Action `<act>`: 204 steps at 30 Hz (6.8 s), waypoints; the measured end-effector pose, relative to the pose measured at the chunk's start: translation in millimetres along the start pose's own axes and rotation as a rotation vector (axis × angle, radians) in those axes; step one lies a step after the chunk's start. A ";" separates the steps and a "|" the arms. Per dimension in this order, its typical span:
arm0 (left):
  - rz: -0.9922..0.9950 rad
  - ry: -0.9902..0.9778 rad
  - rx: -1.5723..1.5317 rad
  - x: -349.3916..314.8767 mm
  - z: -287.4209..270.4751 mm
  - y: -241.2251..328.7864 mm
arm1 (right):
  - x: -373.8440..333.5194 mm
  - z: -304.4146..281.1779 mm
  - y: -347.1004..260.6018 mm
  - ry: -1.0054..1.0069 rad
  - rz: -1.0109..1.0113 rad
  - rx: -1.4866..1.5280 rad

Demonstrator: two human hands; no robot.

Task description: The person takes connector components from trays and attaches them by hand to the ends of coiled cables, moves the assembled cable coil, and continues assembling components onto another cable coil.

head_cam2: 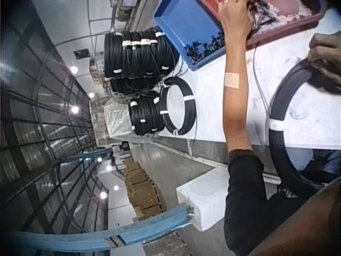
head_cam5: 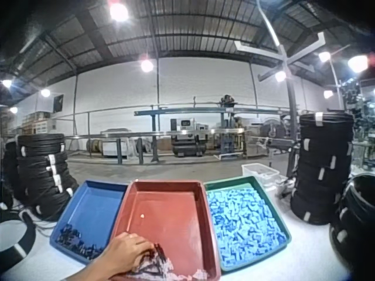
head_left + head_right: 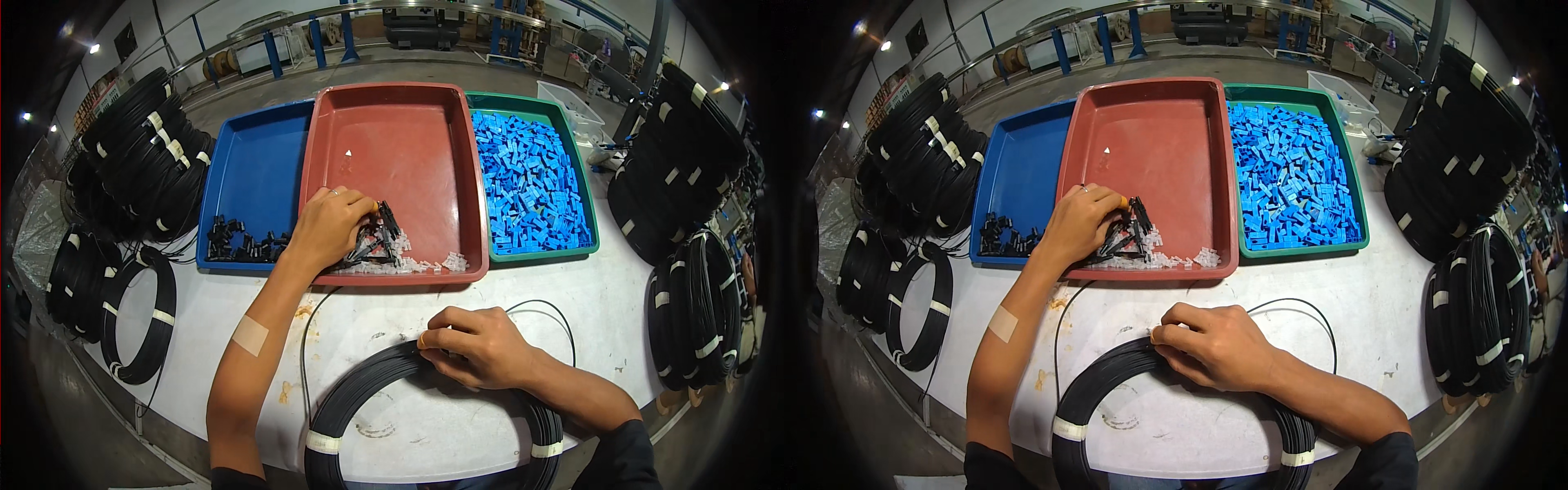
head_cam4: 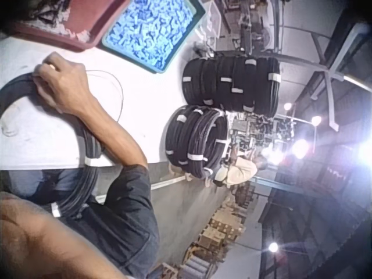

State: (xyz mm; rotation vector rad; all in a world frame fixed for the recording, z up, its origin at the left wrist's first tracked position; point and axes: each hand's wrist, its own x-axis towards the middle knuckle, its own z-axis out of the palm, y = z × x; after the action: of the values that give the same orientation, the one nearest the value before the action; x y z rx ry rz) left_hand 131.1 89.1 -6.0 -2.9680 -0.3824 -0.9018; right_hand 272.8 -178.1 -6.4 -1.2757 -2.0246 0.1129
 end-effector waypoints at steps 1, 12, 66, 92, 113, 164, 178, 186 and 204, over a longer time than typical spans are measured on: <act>0.000 0.000 0.002 0.9 0.0 -0.8 | -0.4 -0.1 -0.1 -0.003 -0.001 -0.003; -0.151 0.055 -0.114 3.4 -12.4 -9.2 | -3.0 -0.8 -1.5 -0.026 -0.008 0.019; -0.403 0.157 -1.350 -64.9 -25.0 135.8 | -8.4 -8.1 3.5 0.170 0.190 0.305; 0.179 0.162 -0.242 -65.2 -44.4 140.1 | -11.7 -1.8 8.6 0.146 -0.047 0.025; -0.122 0.149 -0.683 -68.6 -38.0 137.7 | -12.6 -5.7 4.3 0.298 0.104 0.204; 0.229 0.238 -0.387 -68.6 -39.6 135.8 | -11.6 -9.2 -6.1 0.153 0.405 0.239; -0.259 0.147 -0.800 -69.0 -32.5 140.6 | -13.6 -6.2 -6.0 0.202 0.187 0.011; -0.289 0.190 -0.891 -69.1 -30.4 142.7 | -15.8 -7.1 -9.0 0.170 0.143 -0.054; -0.336 0.222 -1.049 -70.9 -35.6 144.2 | -14.3 -5.3 -4.3 0.313 -0.070 -0.021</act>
State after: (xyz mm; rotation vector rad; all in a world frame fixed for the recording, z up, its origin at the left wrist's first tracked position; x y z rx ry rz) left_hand 88.9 -70.0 -7.3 -3.6586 -0.5323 -1.9613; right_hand 276.3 -193.3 -8.3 -1.1541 -1.8007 -0.1336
